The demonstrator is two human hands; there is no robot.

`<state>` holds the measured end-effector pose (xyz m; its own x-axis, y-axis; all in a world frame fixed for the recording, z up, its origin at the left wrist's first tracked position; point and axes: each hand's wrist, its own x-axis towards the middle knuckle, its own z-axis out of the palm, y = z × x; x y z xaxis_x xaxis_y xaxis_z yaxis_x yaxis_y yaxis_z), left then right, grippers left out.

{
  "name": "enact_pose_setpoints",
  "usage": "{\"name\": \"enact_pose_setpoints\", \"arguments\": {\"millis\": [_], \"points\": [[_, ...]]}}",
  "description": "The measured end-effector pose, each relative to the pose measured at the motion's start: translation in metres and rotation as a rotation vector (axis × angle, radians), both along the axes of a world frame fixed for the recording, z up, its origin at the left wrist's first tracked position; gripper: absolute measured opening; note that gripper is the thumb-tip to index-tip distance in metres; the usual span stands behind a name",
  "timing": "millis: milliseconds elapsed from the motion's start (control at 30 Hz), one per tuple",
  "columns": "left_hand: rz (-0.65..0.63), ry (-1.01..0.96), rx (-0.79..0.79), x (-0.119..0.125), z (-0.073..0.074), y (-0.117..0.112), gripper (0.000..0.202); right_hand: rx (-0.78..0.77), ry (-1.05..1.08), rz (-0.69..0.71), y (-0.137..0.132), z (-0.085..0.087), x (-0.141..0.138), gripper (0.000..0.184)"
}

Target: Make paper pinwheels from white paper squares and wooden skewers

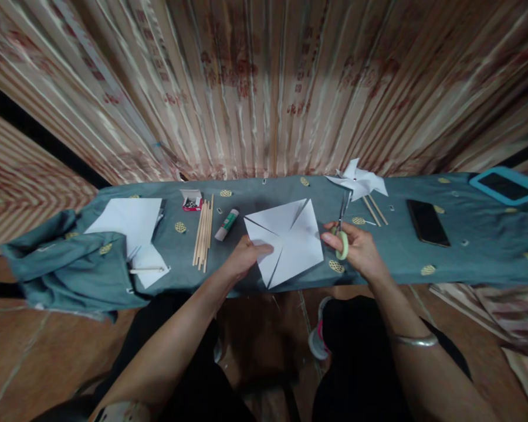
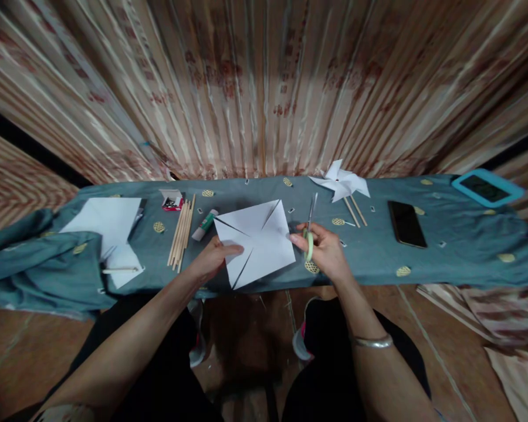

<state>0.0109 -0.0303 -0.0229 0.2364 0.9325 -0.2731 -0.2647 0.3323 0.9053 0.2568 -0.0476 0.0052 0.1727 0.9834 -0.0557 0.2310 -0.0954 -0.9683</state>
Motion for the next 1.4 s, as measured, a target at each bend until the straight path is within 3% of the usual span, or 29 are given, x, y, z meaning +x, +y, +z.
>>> {"name": "enact_pose_setpoints", "arguments": {"millis": [200, 333, 433, 600, 767, 933, 1133, 1267, 1400], "points": [[-0.043, -0.059, -0.085, -0.006, 0.005, -0.006, 0.028, -0.187, 0.191, 0.133, -0.006, -0.004, -0.020, 0.053], [-0.047, -0.303, -0.110, -0.009, 0.017, -0.003, 0.055, -0.113, 0.269, 0.032, -0.003, -0.008, -0.030, 0.046], [-0.038, -0.399, -0.077, -0.008, 0.026, -0.003, 0.061, -0.013, 0.318, -0.110, 0.003, -0.008, -0.040, 0.040], [0.034, -0.237, 0.035, 0.006, 0.029, -0.008, 0.053, 0.075, 0.356, -0.130, 0.010, -0.005, -0.057, 0.034], [0.160, -0.154, 0.034, 0.020, 0.018, -0.012, 0.045, 0.049, 0.340, -0.071, 0.011, -0.010, -0.069, 0.037], [0.350, -0.016, 0.164, 0.016, 0.012, 0.000, 0.037, 0.019, 0.319, 0.065, 0.003, -0.009, -0.077, 0.042], [0.544, 0.186, 0.373, -0.005, 0.028, 0.018, 0.038, -0.144, 0.257, 0.389, -0.021, -0.009, -0.085, 0.050], [0.576, 0.273, 0.429, -0.013, 0.035, 0.021, 0.038, -0.207, 0.208, 0.560, -0.031, -0.015, -0.086, 0.052], [0.522, 0.368, 0.454, -0.015, 0.040, 0.019, 0.028, -0.230, 0.184, 0.616, -0.031, -0.019, -0.084, 0.054]]}}
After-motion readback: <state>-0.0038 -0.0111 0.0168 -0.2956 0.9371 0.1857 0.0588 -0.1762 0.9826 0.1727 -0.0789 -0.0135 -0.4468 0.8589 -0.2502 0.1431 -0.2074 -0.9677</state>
